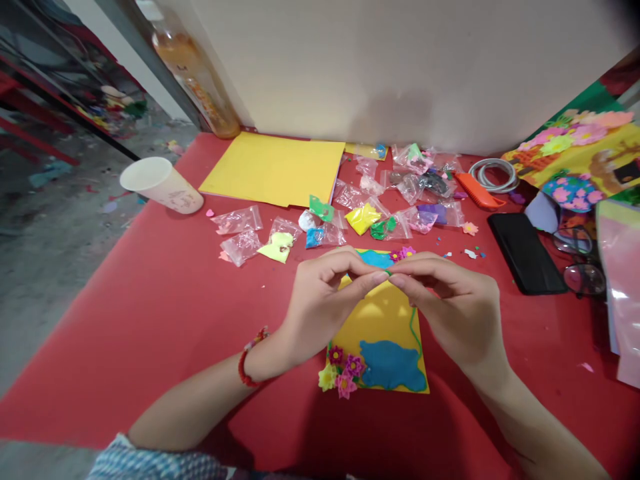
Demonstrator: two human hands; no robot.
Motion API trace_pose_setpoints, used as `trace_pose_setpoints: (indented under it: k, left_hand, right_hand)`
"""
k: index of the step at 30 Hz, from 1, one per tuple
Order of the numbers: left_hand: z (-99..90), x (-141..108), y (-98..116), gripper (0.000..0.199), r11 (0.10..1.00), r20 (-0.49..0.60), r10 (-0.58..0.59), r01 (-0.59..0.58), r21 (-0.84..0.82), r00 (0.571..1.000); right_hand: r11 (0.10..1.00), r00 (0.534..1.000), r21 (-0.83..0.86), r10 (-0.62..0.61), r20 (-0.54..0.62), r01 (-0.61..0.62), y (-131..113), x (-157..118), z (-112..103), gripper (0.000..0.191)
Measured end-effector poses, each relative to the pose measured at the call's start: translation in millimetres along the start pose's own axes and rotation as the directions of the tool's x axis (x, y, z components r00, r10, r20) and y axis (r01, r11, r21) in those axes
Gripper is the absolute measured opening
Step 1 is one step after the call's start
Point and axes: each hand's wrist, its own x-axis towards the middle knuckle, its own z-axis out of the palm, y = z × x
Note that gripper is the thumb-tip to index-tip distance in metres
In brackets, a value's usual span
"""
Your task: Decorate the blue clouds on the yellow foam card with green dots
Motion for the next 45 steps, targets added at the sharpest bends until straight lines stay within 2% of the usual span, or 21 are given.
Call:
trace_pose_setpoints:
  k: [7,19,25,28,33,37,45]
  left_hand:
    - [0.3,1.8,2.8,0.007,0.998,0.020,0.029,-0.030,0.047,0.999]
    - [1.1,1.6,0.8,0.011,0.992,0.017,0.086,-0.087,0.088,0.996]
    - [1.6,0.4,-1.1,0.011,0.987,0.026,0.108,-0.110,0.113,0.994]
    - [2.2,-0.5,-1.7,0.012,0.985,0.039,0.109,-0.113,0.128,0.993]
    - [2.5,-0.9,-0.5,0.009,0.994,0.041,0.059,-0.062,0.093,0.997]
    - [2.2,0.8,-1.9,0.007,0.996,0.030,-0.006,0.004,0.087,1.000]
    - [2.5,1.8,-5.2,0.006,0.995,0.028,-0.027,0.025,0.092,0.999]
  right_hand:
    - [1.000,1.000,0.007,0.024,0.004,-0.024,0.1,-0.2,-0.2,0.008]
    - [0.994,0.996,-0.059,-0.087,0.014,0.088,-1.5,-2.2,-2.2,0.012]
    - [0.996,0.999,-0.071,-0.050,0.015,0.051,-2.2,-0.2,-2.2,0.009]
    - [0.998,0.998,-0.036,-0.046,0.040,0.048,0.3,-0.1,-0.5,0.006]
    - [0.998,0.998,-0.034,-0.057,0.011,0.057,3.8,-0.6,0.9,0.010]
    - [1.000,1.000,-0.008,-0.003,-0.013,0.003,5.7,0.7,1.2,0.011]
    - [0.989,0.990,0.052,0.140,0.018,-0.140,7.3,6.1,3.3,0.013]
